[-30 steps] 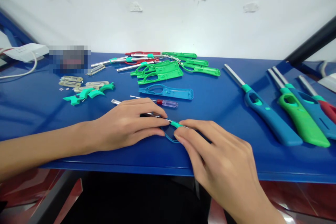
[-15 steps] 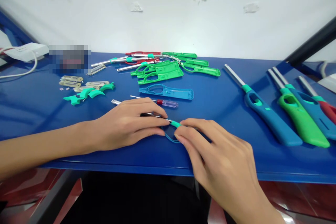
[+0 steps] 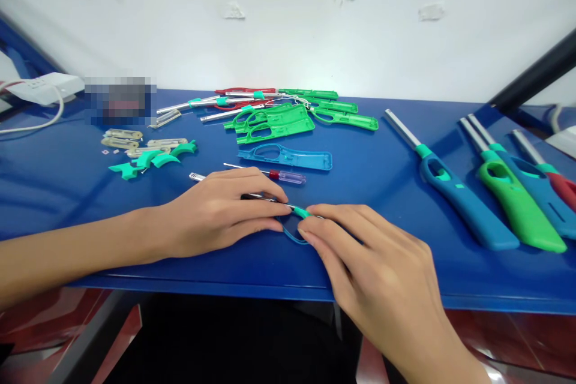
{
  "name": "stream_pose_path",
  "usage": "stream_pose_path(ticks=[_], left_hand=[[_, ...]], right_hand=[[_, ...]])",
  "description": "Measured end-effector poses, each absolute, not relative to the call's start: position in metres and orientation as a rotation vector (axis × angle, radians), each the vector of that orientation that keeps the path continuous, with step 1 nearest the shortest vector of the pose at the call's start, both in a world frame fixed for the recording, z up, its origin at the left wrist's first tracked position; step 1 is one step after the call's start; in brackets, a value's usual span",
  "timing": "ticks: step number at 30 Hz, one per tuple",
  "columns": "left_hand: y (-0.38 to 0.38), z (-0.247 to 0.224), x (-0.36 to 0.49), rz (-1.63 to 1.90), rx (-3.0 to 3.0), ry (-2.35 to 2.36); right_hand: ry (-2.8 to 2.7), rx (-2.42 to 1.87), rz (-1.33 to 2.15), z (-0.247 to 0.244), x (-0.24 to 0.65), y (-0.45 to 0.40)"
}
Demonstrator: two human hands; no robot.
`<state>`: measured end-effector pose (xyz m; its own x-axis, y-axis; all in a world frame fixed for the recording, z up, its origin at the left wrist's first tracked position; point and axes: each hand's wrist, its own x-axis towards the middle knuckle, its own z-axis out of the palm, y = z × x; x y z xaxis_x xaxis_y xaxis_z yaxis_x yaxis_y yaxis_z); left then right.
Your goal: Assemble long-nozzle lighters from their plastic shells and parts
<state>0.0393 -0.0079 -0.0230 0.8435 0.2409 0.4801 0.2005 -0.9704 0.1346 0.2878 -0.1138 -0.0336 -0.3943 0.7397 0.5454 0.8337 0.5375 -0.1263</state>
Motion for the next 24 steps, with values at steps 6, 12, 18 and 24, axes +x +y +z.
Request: stream_pose_path(ticks=[6,12,18,24], left_hand=[[-0.007,-0.023,0.04,0.854,2.93,0.316],[-0.007,-0.024,0.04,0.841,2.931,0.322],[-0.008,-0.019,0.04,0.721,2.98,0.339],[-0.009,-0.018,0.041,0.74,2.973,0.331]], right_hand=[[-2.139,-1.286,-0.258,-0.032,0.284,-0.114],[-2.162,-1.195,-0.228,-0.033,0.285,-0.112],[-2.121,-1.221,-0.008,-0.029,0.286,-0.115],[-1.93,-1.36,0.089,-0.02,0.299,-0.127]])
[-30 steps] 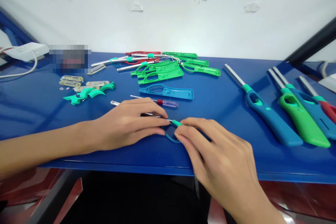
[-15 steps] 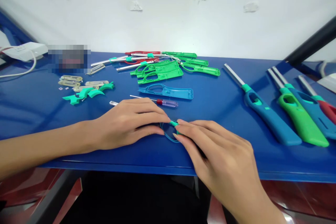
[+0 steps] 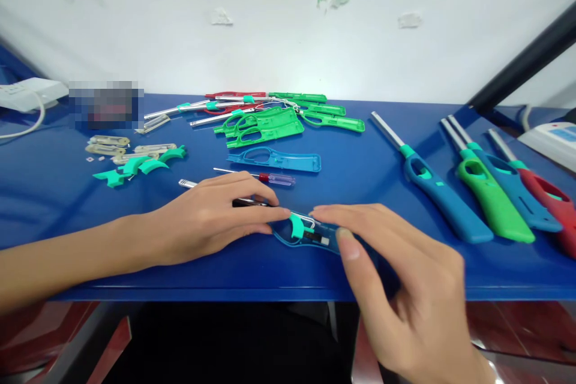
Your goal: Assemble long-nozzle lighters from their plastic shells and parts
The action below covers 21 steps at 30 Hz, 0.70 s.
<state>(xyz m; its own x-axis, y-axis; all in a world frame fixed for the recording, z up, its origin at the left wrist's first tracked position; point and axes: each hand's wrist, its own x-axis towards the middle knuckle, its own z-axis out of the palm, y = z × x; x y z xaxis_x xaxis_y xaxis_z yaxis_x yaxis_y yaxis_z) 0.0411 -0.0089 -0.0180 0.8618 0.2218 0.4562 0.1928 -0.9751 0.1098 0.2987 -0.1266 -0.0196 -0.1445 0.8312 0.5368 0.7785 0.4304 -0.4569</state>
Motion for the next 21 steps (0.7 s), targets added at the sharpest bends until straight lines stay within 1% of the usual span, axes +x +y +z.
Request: stream_pose_path(ticks=[5,12,21], left_hand=[[-0.009,-0.018,0.041,0.724,2.975,0.338],[-0.009,-0.019,0.041,0.721,2.973,0.337],[-0.008,-0.018,0.042,0.738,2.958,0.316]], right_hand=[[-1.974,-1.319,-0.025,-0.02,0.314,-0.135],[-2.091,-1.227,-0.068,-0.034,0.32,-0.144],[-2.101,-1.21,0.02,-0.036,0.322,-0.139]])
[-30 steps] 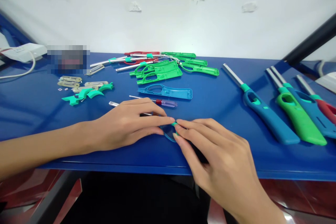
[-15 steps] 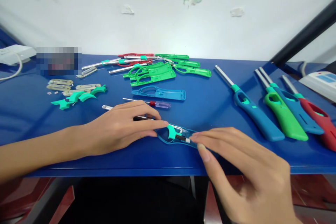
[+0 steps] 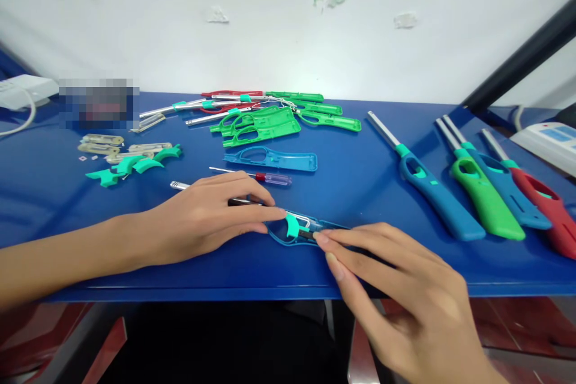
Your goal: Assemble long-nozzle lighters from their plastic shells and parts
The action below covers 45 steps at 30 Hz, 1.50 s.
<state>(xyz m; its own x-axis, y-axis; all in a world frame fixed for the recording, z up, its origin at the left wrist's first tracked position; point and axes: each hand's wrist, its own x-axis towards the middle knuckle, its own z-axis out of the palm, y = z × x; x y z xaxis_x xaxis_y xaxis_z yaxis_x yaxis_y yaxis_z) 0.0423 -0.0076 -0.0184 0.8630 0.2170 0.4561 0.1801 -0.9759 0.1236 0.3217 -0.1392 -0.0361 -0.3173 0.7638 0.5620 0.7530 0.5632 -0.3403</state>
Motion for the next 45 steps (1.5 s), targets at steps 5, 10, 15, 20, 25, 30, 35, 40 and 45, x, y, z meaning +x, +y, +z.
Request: stream_pose_path(ticks=[5,10,15,20,25,30,35,40,45], left_hand=[[-0.007,-0.02,0.042,0.787,2.959,0.303],[-0.008,-0.019,0.042,0.771,2.96,0.303],[-0.008,-0.016,0.043,0.739,2.962,0.313],[-0.008,-0.016,0.042,0.744,2.967,0.316],[-0.008,-0.011,0.042,0.723,3.086,0.285],[-0.007,-0.001,0.054,0.718,3.447,0.129],[-0.003,0.002,0.069,0.753,3.491,-0.027],[0.003,0.001,0.074,0.704,3.478,-0.115],[0.004,-0.004,0.073,0.754,3.453,-0.114]], right_hand=[[-2.103,-1.215,0.037,-0.036,0.323,-0.138],[-2.09,-1.237,0.069,-0.035,0.323,-0.139],[-2.076,-1.243,0.049,-0.033,0.321,-0.137],[-2.091,-1.254,0.034,-0.031,0.32,-0.135],[-2.085,-1.253,0.003,-0.029,0.319,-0.135],[-2.083,-1.248,0.001,-0.03,0.32,-0.136],[-2.075,-1.252,0.018,-0.03,0.32,-0.135],[-2.063,-1.252,0.067,-0.028,0.318,-0.134],[-2.078,-1.268,0.125,-0.029,0.319,-0.133]])
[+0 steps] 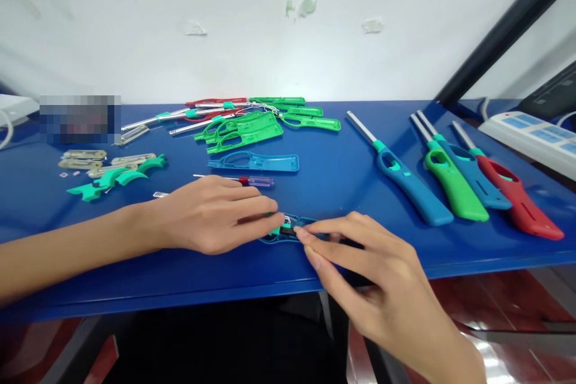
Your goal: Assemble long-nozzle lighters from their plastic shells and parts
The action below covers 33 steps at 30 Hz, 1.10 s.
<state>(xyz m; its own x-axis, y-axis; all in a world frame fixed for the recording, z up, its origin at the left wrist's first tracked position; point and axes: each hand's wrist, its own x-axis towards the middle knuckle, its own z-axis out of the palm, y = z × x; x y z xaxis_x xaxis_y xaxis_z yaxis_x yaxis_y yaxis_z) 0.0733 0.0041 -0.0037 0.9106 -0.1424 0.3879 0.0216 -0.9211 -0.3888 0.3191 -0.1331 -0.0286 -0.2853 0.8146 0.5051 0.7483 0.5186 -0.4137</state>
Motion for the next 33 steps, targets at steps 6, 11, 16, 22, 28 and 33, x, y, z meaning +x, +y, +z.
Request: stream_pose_path(ticks=[6,11,16,22,28,33], left_hand=[[0.006,-0.0079,0.0722,-0.646,-2.666,0.102],[0.007,-0.0081,0.0702,-0.611,-2.663,0.103],[0.0055,-0.0089,0.0701,-0.624,-2.72,0.055],[0.0053,-0.0094,0.0716,-0.603,-2.733,0.054],[0.003,-0.0053,0.0725,-0.61,-2.757,0.067],[-0.0003,-0.0026,0.0748,-0.647,-2.759,0.059]], right_hand=[[-2.082,-1.298,0.181,-0.0324,0.3219,-0.1331],[-2.098,-1.302,0.17,-0.033,0.3232,-0.1323],[-2.119,-1.286,0.123,-0.0346,0.3231,-0.1322],[-2.157,-1.242,0.068,-0.0346,0.3241,-0.1311],[-2.163,-1.219,0.068,-0.0305,0.3253,-0.1283],[-2.163,-1.173,0.069,-0.0277,0.3224,-0.1256]])
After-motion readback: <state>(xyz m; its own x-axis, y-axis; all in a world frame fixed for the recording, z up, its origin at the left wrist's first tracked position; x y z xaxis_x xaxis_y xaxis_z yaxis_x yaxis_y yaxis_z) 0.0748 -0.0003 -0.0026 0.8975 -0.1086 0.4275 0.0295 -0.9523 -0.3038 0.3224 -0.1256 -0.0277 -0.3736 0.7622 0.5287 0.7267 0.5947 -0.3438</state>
